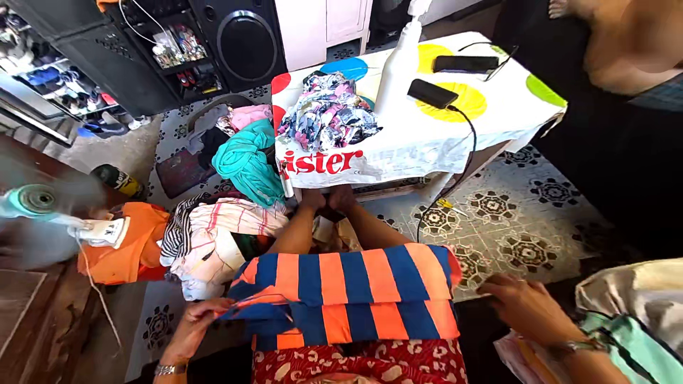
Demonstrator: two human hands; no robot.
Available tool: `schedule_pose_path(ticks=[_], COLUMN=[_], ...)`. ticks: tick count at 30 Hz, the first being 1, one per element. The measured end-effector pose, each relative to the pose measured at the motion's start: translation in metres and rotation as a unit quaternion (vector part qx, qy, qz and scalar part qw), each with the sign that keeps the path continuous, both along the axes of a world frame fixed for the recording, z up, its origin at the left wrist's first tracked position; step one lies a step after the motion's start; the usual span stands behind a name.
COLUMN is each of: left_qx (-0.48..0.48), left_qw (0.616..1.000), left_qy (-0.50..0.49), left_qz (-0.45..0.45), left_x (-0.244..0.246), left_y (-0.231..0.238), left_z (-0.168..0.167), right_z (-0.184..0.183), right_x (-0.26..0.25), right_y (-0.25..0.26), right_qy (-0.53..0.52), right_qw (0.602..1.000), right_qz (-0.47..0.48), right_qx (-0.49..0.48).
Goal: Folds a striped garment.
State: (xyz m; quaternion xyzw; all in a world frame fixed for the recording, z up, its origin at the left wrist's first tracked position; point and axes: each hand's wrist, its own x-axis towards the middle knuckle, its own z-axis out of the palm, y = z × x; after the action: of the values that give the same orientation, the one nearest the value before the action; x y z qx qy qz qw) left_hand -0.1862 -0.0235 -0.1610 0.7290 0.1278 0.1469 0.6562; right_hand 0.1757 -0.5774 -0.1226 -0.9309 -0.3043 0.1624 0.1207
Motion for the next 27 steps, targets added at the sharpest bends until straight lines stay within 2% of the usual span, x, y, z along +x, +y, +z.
schedule_pose_path(ticks=[4,7,10,12,15,18,20,21,24,25,27], left_qx=[-0.007,-0.006,-0.002,0.014,0.082,0.112,0.075,0.032,-0.090,-0.088,-0.002], left_qw=[0.999,0.998,0.997,0.995,0.982,0.979,0.991,0.996,0.989,0.983,0.968], left_qy=[0.026,0.042,0.059,0.096,0.172,0.165,0.107,0.081,0.040,0.060,0.161], left_qz=[0.022,0.039,0.043,0.032,-0.006,-0.038,-0.025,0.001,0.114,0.149,0.190], left_x=[-0.007,-0.005,-0.002,-0.001,0.001,0.004,0.008,0.011,0.026,0.034,0.044], left_y=[-0.011,-0.015,-0.019,-0.022,-0.022,-0.023,-0.023,-0.025,-0.030,-0.031,-0.033], left_z=[-0.013,-0.011,-0.007,-0.001,0.006,0.013,0.017,0.018,0.009,0.000,-0.023], right_z=[0.001,-0.005,-0.026,-0.037,-0.031,-0.006,0.004,0.005,-0.006,-0.013,-0.025], right_x=[-0.037,-0.082,-0.130,-0.150,-0.155,-0.137,-0.124,-0.119,-0.113,-0.114,-0.118], right_y=[0.070,0.148,0.217,0.251,0.283,0.299,0.305,0.306,0.309,0.310,0.312], right_qy=[-0.056,0.005,-0.024,-0.064,-0.064,0.032,0.106,0.149,0.266,0.282,0.283], right_qw=[0.986,0.962,0.917,0.890,0.892,0.900,0.898,0.897,0.896,0.902,0.917], right_qz=[0.045,0.153,0.286,0.339,0.380,0.420,0.416,0.396,0.251,0.187,0.096], right_qx=[0.151,0.228,0.276,0.298,0.235,0.115,0.103,0.128,0.253,0.270,0.264])
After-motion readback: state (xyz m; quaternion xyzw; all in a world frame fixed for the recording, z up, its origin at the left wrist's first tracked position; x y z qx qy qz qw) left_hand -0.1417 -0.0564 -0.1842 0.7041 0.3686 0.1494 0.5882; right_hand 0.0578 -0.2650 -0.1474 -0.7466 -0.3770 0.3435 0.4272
